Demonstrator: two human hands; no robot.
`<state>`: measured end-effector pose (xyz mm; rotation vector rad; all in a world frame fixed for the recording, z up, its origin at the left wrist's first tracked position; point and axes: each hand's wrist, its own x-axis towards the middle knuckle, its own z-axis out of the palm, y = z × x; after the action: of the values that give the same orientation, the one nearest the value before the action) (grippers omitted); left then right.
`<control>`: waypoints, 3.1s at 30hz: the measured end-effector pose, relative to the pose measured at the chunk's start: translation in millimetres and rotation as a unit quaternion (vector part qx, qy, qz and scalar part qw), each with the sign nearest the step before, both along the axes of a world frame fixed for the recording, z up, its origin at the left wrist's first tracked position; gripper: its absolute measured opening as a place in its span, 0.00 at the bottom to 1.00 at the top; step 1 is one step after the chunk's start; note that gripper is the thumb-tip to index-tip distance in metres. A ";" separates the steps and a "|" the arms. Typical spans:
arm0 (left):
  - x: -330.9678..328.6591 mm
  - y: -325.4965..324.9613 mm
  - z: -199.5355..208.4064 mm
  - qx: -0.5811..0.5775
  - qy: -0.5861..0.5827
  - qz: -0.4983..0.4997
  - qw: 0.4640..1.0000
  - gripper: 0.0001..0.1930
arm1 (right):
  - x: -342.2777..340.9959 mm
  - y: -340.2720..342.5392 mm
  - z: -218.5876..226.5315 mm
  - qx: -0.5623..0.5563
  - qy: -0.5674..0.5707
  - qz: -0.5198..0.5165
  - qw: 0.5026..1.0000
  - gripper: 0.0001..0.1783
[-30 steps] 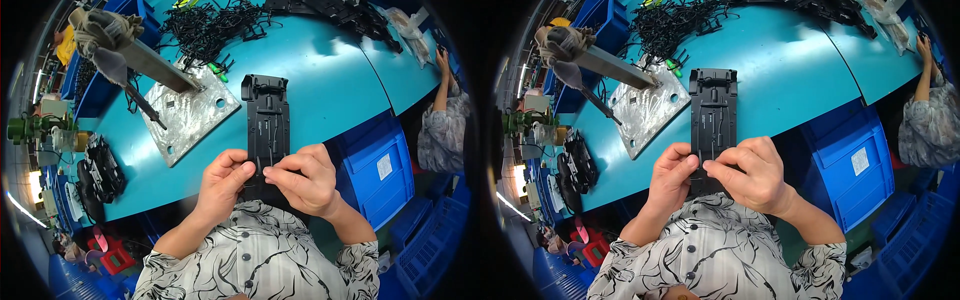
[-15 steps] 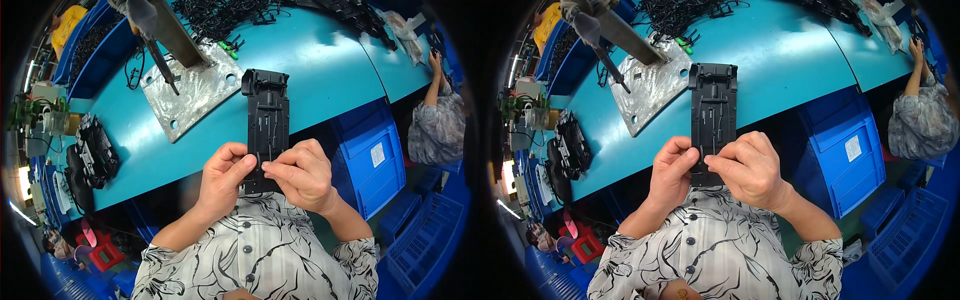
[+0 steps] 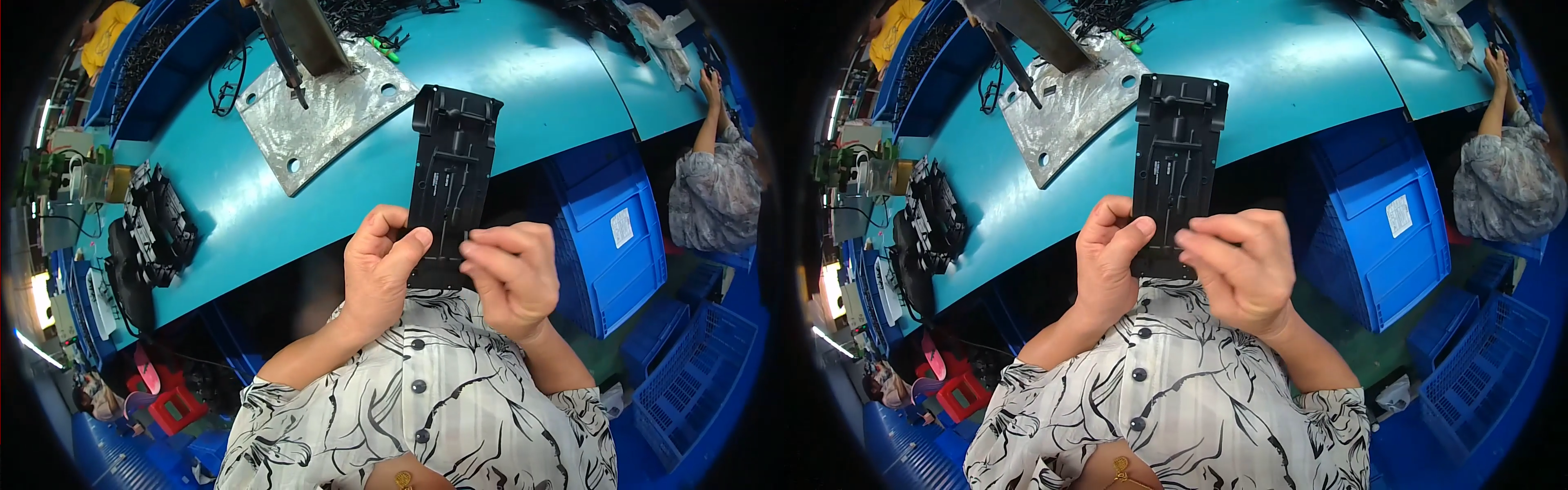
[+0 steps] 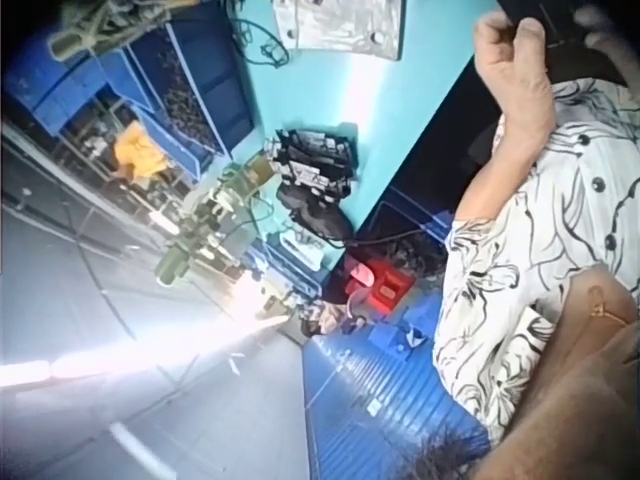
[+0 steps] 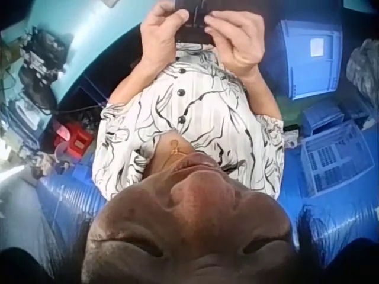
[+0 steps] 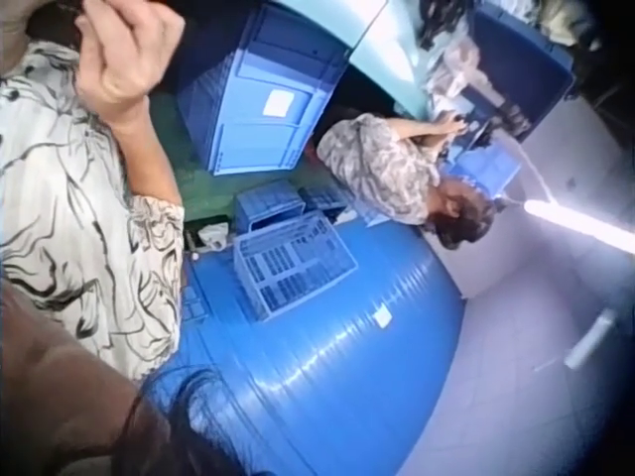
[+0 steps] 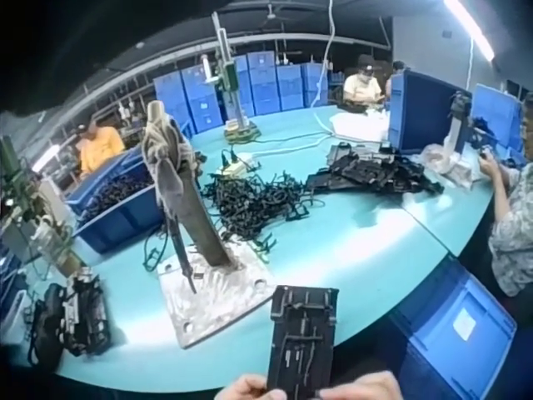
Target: The person is assembling plastic toy car chassis parts using a soldering iron to fuse components at a factory workbench.
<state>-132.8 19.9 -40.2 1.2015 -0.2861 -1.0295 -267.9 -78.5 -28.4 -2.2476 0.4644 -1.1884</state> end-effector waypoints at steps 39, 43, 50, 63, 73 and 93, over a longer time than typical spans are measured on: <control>-11.1 14.3 9.2 -0.061 -0.200 -0.049 0.977 0.04 | 6.4 20.9 0.8 0.630 -0.128 0.114 0.758 0.11; -11.1 16.9 6.4 -0.059 -0.173 -0.046 0.982 0.05 | 8.7 22.1 2.5 0.646 -0.128 0.098 0.746 0.10; -11.1 18.6 7.7 -0.074 -0.179 -0.059 0.979 0.05 | 9.2 24.7 2.2 0.655 -0.125 0.096 0.739 0.10; -9.7 11.2 5.5 -0.109 -0.250 0.044 0.961 0.08 | -1.8 38.0 -17.2 0.537 -0.150 -0.013 0.830 0.12; -13.1 14.7 10.4 -0.086 -0.211 0.003 0.974 0.08 | 10.0 38.2 -9.6 0.555 -0.063 0.004 0.829 0.04; -9.1 22.0 9.4 -0.118 -0.037 0.002 0.992 0.10 | 12.7 32.0 1.6 0.575 0.019 0.019 0.818 0.06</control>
<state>-141.9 41.9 -30.8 1.0262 -0.4522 -0.9207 -255.2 -46.5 -26.7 -1.1921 0.8529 -0.5358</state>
